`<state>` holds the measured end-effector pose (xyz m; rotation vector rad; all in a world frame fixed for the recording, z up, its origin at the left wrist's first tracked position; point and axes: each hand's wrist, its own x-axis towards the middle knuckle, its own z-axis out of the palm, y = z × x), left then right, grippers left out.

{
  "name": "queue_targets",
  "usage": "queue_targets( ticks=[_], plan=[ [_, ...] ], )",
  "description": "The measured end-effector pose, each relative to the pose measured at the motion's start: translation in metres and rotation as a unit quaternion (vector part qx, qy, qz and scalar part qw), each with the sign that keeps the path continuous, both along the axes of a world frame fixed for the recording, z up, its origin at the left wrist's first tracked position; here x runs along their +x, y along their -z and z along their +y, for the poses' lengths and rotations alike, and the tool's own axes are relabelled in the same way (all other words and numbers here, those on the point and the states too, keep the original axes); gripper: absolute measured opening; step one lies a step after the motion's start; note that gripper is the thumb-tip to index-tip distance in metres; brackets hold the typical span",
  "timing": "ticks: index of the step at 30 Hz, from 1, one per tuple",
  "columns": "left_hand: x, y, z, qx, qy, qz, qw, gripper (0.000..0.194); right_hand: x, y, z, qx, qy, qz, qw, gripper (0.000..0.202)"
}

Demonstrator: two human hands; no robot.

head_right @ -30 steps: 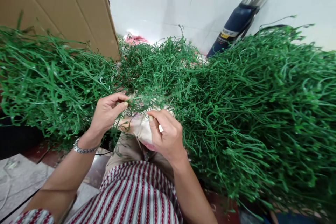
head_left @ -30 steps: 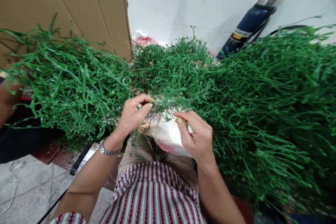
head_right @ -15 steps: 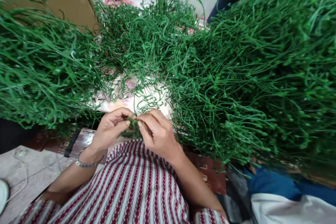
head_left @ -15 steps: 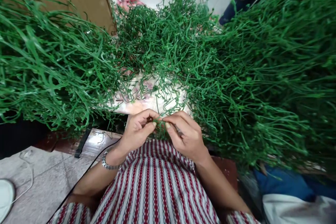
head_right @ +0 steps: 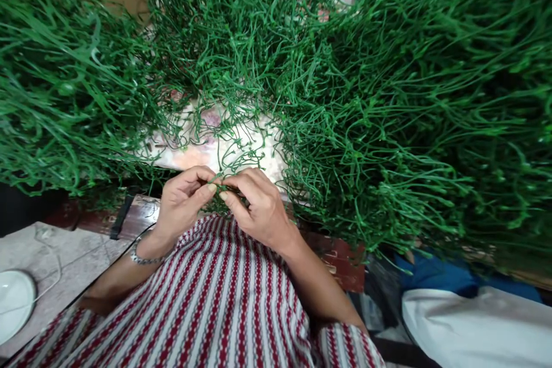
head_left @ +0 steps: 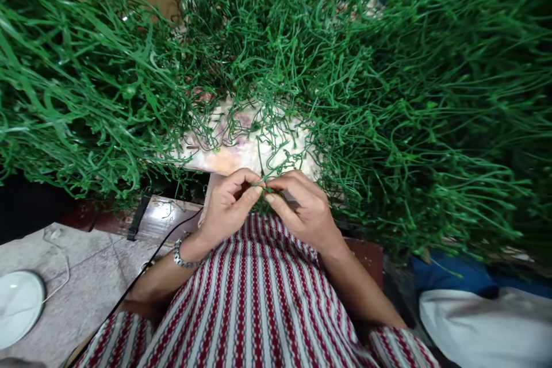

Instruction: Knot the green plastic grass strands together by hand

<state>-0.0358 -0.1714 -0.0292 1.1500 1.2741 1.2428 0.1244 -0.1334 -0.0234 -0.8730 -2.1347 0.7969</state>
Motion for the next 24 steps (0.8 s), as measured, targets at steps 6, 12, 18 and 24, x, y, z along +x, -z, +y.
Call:
queue_targets(
  ticks=[6, 12, 18, 24],
  plan=[
    [-0.004, -0.01, -0.001, -0.009, 0.062, 0.089, 0.994, 0.008, 0.006, -0.001, -0.003, 0.084, -0.022, -0.079, 0.993, 0.016],
    [-0.005, -0.012, 0.002, 0.004, 0.126, 0.188, 0.974, 0.024, 0.003, -0.003, -0.006, 0.118, -0.013, -0.159, 0.98, 0.016],
    [-0.008, -0.008, 0.004, 0.003, 0.173, 0.168, 0.971, 0.03, 0.003, -0.007, -0.009, 0.061, -0.065, -0.208, 0.974, 0.017],
    [-0.018, -0.009, 0.006, -0.031, 0.307, 0.147, 0.94, 0.034, 0.011, -0.01, -0.007, 0.068, -0.161, -0.188, 0.967, 0.023]
  ],
)
